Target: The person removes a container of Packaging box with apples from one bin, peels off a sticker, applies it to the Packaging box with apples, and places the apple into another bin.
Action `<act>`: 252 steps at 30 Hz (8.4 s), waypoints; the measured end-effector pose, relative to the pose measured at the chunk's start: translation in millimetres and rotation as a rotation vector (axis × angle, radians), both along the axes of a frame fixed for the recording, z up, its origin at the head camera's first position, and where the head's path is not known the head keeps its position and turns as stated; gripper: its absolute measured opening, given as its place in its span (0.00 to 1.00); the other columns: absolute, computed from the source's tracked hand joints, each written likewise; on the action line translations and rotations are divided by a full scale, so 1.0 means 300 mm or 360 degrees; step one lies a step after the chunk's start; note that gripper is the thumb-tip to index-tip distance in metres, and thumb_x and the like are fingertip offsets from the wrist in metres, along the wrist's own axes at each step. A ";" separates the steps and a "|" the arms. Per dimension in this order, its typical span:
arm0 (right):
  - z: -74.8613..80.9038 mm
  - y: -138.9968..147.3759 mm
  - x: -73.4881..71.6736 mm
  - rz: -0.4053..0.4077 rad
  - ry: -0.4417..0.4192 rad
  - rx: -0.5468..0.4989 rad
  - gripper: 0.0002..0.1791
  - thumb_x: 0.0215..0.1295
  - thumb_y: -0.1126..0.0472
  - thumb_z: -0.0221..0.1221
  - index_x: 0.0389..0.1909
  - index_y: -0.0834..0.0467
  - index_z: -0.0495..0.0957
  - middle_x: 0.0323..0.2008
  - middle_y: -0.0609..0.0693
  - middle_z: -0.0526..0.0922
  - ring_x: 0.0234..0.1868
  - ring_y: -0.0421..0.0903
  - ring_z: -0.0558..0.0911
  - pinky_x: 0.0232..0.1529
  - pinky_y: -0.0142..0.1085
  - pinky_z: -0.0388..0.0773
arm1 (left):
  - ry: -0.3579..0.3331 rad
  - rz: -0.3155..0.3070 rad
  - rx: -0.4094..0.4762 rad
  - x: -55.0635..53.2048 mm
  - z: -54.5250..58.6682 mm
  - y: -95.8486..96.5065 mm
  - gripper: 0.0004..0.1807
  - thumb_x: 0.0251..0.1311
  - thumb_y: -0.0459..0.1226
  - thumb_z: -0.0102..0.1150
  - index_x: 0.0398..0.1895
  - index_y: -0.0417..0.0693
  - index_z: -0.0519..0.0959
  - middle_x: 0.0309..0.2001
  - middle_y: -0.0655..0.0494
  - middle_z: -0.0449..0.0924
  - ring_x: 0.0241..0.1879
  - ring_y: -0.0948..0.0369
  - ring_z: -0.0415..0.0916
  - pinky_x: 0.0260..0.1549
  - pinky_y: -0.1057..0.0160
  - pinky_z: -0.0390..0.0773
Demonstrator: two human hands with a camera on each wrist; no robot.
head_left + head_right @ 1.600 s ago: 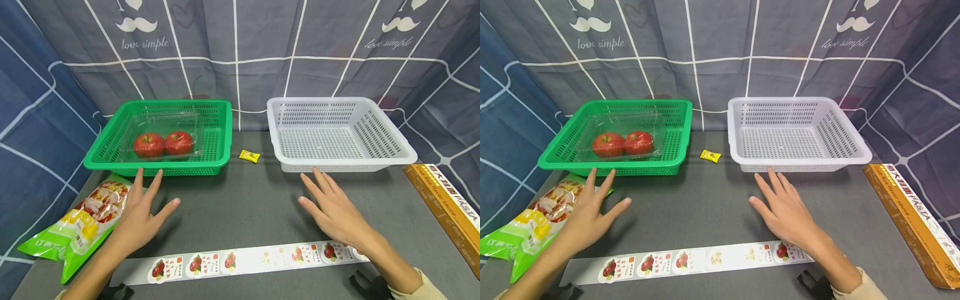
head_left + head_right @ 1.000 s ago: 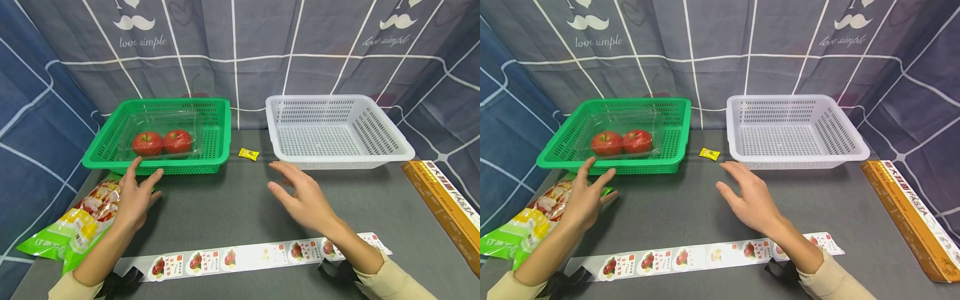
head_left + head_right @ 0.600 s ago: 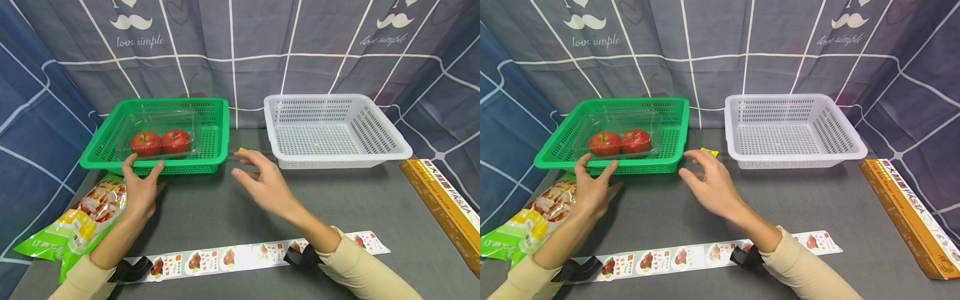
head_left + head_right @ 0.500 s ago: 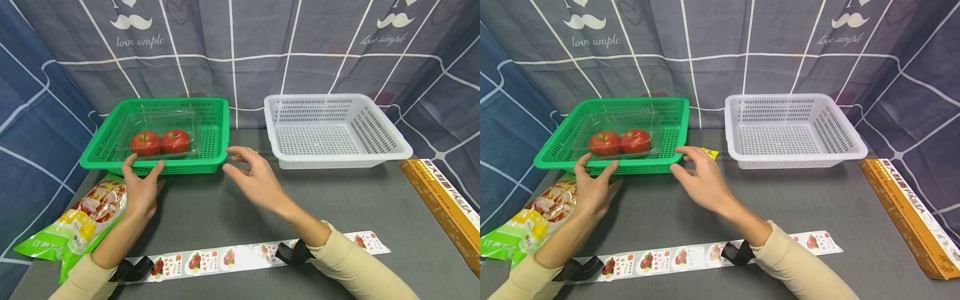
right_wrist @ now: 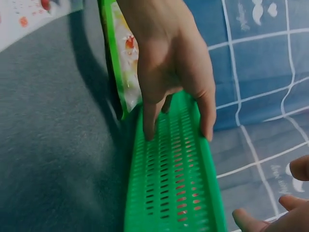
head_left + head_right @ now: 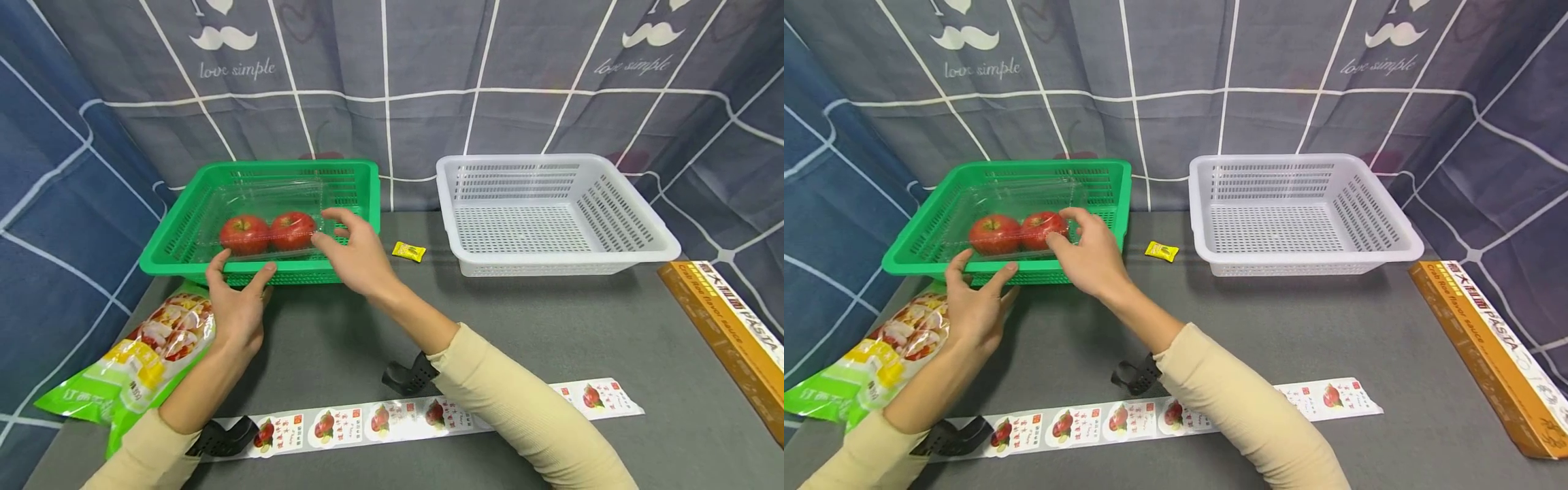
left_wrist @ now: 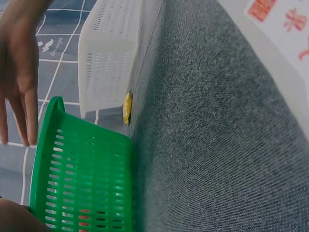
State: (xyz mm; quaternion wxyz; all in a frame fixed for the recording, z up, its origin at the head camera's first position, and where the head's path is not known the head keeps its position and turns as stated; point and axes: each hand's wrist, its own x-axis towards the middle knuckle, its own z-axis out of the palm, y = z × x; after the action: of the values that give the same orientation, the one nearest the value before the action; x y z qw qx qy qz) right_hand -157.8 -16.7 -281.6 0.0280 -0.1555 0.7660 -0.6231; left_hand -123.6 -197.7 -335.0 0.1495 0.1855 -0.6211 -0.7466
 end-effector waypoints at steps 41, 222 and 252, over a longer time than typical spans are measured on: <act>-0.062 -0.172 -0.226 -0.0093 -0.0479 0.0191 0.38 0.72 0.55 0.58 0.77 0.41 0.53 0.72 0.53 0.63 0.12 0.44 0.67 0.17 0.35 0.71 | -0.0057 0.0051 -0.0135 -0.001 -0.007 -0.003 0.42 0.63 0.36 0.65 0.74 0.56 0.52 0.73 0.54 0.36 0.42 0.60 0.67 0.46 0.64 0.73; -0.209 0.773 0.395 -0.0202 -0.0722 -0.0112 0.38 0.75 0.48 0.53 0.79 0.43 0.47 0.68 0.62 0.59 0.64 0.59 0.64 0.49 0.45 0.79 | -0.0076 -0.0120 -0.0146 0.035 -0.032 -0.047 0.41 0.68 0.41 0.59 0.77 0.75 0.49 0.78 0.58 0.30 0.74 0.55 0.45 0.67 0.46 0.58; -0.324 0.780 0.553 -0.0425 -0.0600 -0.0032 0.12 0.72 0.64 0.56 0.44 0.72 0.75 0.37 0.59 0.85 0.41 0.46 0.83 0.44 0.30 0.77 | -0.0013 -0.1454 -0.2173 0.382 -0.147 -0.148 0.23 0.44 0.55 0.75 0.44 0.64 0.79 0.40 0.74 0.69 0.41 0.67 0.68 0.36 0.58 0.73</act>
State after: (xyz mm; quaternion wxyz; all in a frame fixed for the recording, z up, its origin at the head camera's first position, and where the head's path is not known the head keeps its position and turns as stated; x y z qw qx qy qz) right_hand 8.1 217.4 -378.8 0.0864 0.0662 0.7548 -0.6469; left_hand -9.1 -242.2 -379.1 -0.0916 -0.2148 -0.9534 -0.1909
